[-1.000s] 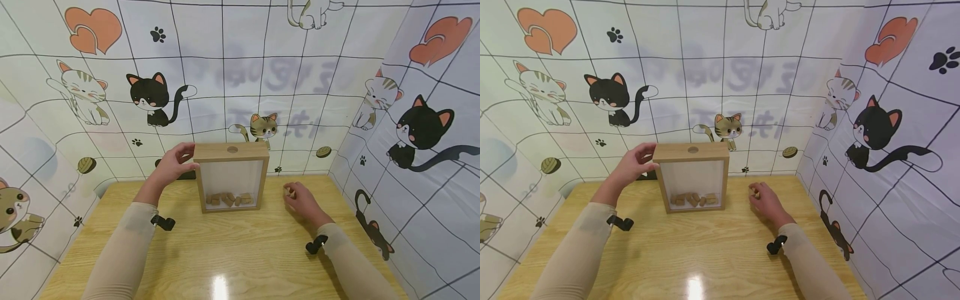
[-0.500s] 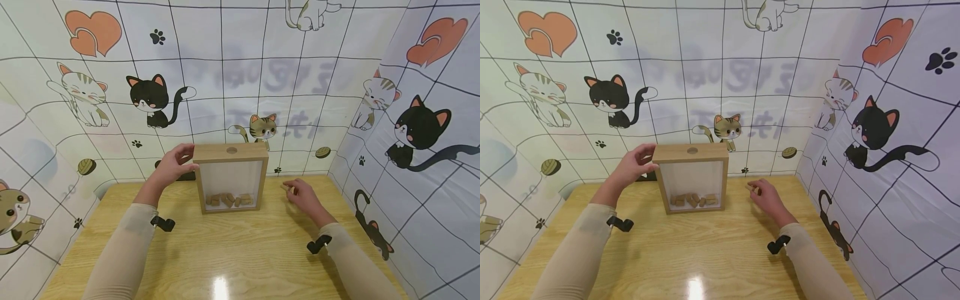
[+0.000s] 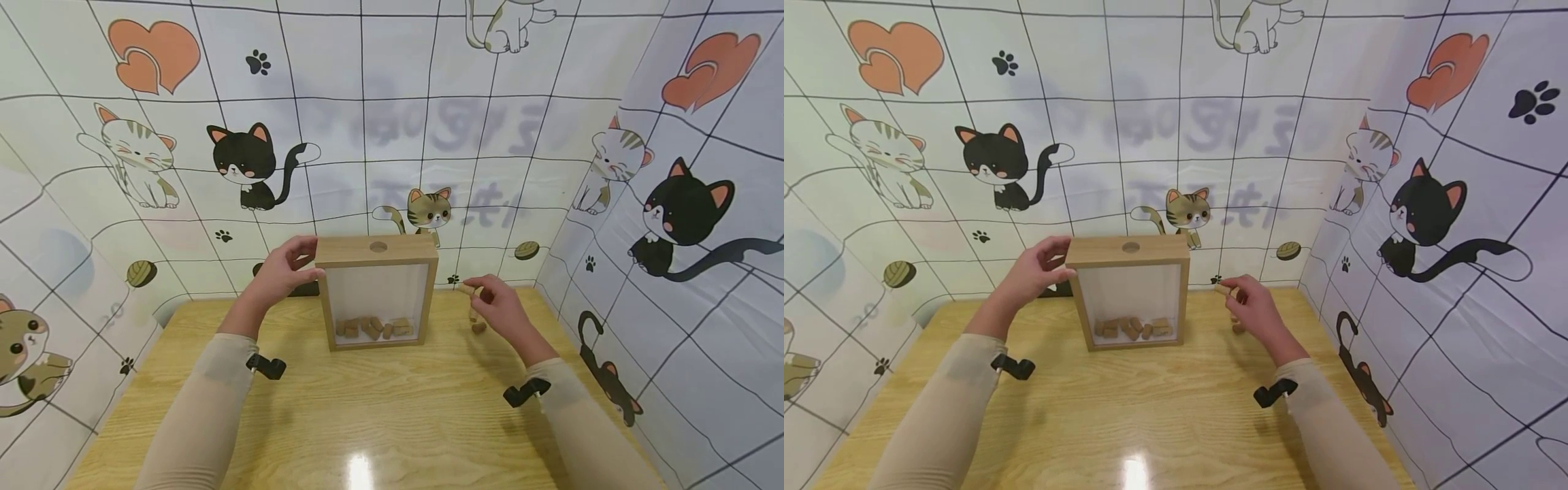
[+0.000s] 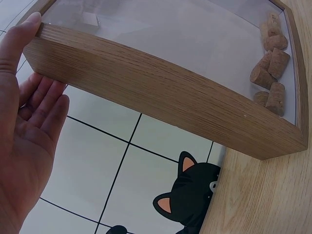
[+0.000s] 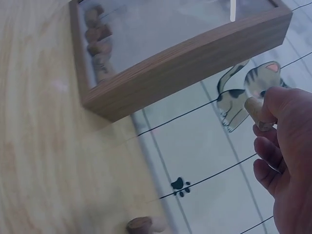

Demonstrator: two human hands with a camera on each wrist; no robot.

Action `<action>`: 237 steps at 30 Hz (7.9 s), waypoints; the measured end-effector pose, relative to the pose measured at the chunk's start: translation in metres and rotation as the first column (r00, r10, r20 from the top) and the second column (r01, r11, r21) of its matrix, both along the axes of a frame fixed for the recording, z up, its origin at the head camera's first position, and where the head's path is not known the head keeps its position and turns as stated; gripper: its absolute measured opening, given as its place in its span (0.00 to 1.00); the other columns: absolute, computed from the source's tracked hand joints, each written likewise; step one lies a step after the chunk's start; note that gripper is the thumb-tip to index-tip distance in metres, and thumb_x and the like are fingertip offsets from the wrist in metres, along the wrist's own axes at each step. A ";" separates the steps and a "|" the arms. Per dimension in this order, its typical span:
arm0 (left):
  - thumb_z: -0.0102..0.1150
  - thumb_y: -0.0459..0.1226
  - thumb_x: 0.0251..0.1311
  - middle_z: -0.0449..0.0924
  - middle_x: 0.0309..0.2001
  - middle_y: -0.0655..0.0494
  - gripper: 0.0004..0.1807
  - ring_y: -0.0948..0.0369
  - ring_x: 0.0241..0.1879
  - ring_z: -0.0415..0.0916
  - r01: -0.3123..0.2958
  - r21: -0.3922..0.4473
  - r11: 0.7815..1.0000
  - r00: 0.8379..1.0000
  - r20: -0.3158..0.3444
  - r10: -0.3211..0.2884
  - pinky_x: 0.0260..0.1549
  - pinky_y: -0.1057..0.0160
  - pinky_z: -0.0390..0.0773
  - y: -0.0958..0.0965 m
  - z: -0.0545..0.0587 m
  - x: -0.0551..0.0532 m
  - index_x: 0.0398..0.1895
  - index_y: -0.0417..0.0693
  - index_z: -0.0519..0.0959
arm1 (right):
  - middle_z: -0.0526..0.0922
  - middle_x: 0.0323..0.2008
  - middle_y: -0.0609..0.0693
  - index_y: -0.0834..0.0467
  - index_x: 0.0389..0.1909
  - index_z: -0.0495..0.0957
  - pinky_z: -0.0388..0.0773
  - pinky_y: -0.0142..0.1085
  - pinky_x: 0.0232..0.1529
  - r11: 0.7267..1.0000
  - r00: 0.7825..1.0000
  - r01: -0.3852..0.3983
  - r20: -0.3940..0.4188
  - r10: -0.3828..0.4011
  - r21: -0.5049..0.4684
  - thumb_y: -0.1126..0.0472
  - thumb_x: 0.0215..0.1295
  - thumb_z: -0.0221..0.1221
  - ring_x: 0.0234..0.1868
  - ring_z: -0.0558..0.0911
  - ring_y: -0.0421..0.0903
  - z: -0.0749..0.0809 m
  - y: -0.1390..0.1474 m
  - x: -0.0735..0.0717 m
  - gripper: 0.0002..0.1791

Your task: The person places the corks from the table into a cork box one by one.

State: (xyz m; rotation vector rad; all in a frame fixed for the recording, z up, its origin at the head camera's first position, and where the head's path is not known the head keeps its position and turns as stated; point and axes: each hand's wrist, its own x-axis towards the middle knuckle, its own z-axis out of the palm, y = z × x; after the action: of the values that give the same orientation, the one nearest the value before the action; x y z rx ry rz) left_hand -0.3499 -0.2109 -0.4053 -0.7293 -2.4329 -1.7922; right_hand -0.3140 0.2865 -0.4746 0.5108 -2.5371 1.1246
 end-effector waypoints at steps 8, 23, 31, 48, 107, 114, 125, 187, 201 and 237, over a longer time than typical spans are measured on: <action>0.76 0.30 0.69 0.75 0.69 0.39 0.39 0.40 0.75 0.71 0.006 0.014 1.000 1.000 -0.008 -0.006 0.82 0.40 0.65 0.000 0.000 0.000 0.80 0.39 0.69 | 0.80 0.31 0.49 0.56 0.62 0.86 0.71 0.36 0.27 1.000 0.996 0.017 -0.086 -0.019 -0.026 0.68 0.78 0.66 0.29 0.75 0.48 0.036 -0.003 0.001 0.16; 0.77 0.32 0.69 0.74 0.71 0.39 0.40 0.42 0.76 0.71 0.003 -0.003 1.000 1.000 0.002 -0.003 0.82 0.44 0.66 0.000 0.002 0.002 0.81 0.40 0.68 | 0.81 0.38 0.52 0.58 0.58 0.87 0.76 0.34 0.34 0.991 0.966 -0.082 -0.252 0.053 -0.106 0.71 0.77 0.67 0.33 0.78 0.46 0.092 -0.032 -0.001 0.13; 0.76 0.31 0.69 0.74 0.71 0.38 0.40 0.41 0.76 0.71 0.012 0.003 1.000 1.000 -0.011 -0.012 0.82 0.40 0.64 -0.001 0.001 0.001 0.81 0.38 0.68 | 0.83 0.44 0.59 0.60 0.58 0.88 0.77 0.30 0.37 0.977 0.941 -0.187 -0.303 0.148 -0.103 0.72 0.75 0.68 0.34 0.78 0.47 0.113 -0.060 -0.005 0.14; 0.77 0.33 0.69 0.75 0.71 0.40 0.40 0.42 0.76 0.71 0.015 -0.006 1.000 1.000 -0.013 -0.015 0.82 0.46 0.68 0.000 0.002 0.000 0.81 0.40 0.68 | 0.84 0.38 0.52 0.61 0.55 0.88 0.76 0.39 0.33 0.967 0.933 -0.253 -0.265 0.243 -0.007 0.69 0.74 0.70 0.33 0.77 0.48 0.138 -0.107 -0.019 0.11; 0.78 0.35 0.69 0.75 0.71 0.42 0.40 0.43 0.76 0.71 0.002 -0.004 1.000 1.000 -0.005 -0.002 0.81 0.43 0.67 -0.003 -0.003 -0.002 0.80 0.43 0.70 | 0.82 0.39 0.49 0.59 0.47 0.90 0.79 0.44 0.35 0.967 0.908 -0.252 -0.335 0.252 0.042 0.68 0.74 0.71 0.34 0.75 0.46 0.129 -0.094 -0.008 0.05; 0.78 0.35 0.70 0.75 0.72 0.42 0.40 0.43 0.77 0.70 0.007 -0.004 1.000 1.000 -0.002 -0.007 0.81 0.40 0.67 -0.003 -0.001 -0.001 0.81 0.42 0.69 | 0.84 0.41 0.48 0.58 0.47 0.90 0.78 0.36 0.37 0.982 0.935 -0.186 -0.305 0.181 0.013 0.69 0.75 0.71 0.34 0.76 0.44 0.121 -0.069 0.000 0.05; 0.77 0.33 0.70 0.74 0.72 0.41 0.40 0.43 0.77 0.70 0.006 -0.003 1.000 1.000 0.004 -0.006 0.81 0.39 0.67 -0.001 0.000 0.001 0.81 0.41 0.69 | 0.84 0.43 0.52 0.58 0.52 0.87 0.76 0.36 0.35 0.997 0.977 -0.082 -0.195 0.083 0.014 0.66 0.76 0.70 0.34 0.77 0.47 0.090 -0.038 0.001 0.08; 0.78 0.34 0.69 0.75 0.72 0.42 0.40 0.43 0.78 0.70 -0.013 -0.017 1.000 1.000 0.008 0.013 0.81 0.43 0.68 -0.002 0.001 0.002 0.81 0.42 0.69 | 0.80 0.41 0.50 0.57 0.52 0.86 0.78 0.38 0.36 0.992 0.980 0.028 0.190 -0.052 0.125 0.63 0.74 0.73 0.38 0.77 0.47 -0.097 0.045 -0.008 0.10; 0.77 0.33 0.69 0.75 0.71 0.41 0.40 0.43 0.77 0.70 -0.004 0.002 1.000 1.000 0.005 0.004 0.81 0.40 0.66 -0.001 0.001 0.002 0.80 0.41 0.69 | 0.81 0.42 0.52 0.58 0.52 0.88 0.79 0.39 0.36 0.992 0.998 0.048 0.040 -0.053 0.115 0.66 0.75 0.70 0.38 0.78 0.47 -0.051 0.032 -0.014 0.09; 0.77 0.33 0.69 0.75 0.72 0.40 0.40 0.43 0.78 0.70 0.021 0.009 1.000 1.000 0.006 -0.021 0.82 0.40 0.66 -0.002 0.001 0.000 0.81 0.41 0.69 | 0.82 0.44 0.50 0.54 0.56 0.90 0.77 0.37 0.38 0.997 0.979 -0.075 -0.192 0.073 -0.003 0.62 0.78 0.70 0.38 0.78 0.47 0.086 -0.027 -0.024 0.10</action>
State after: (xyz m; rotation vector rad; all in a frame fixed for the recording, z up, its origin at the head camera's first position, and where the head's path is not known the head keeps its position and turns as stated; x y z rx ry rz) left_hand -0.3496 -0.2129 -0.4048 -0.7523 -2.4285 -1.8137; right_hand -0.3384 0.2592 -0.3886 0.6816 -2.3629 1.0582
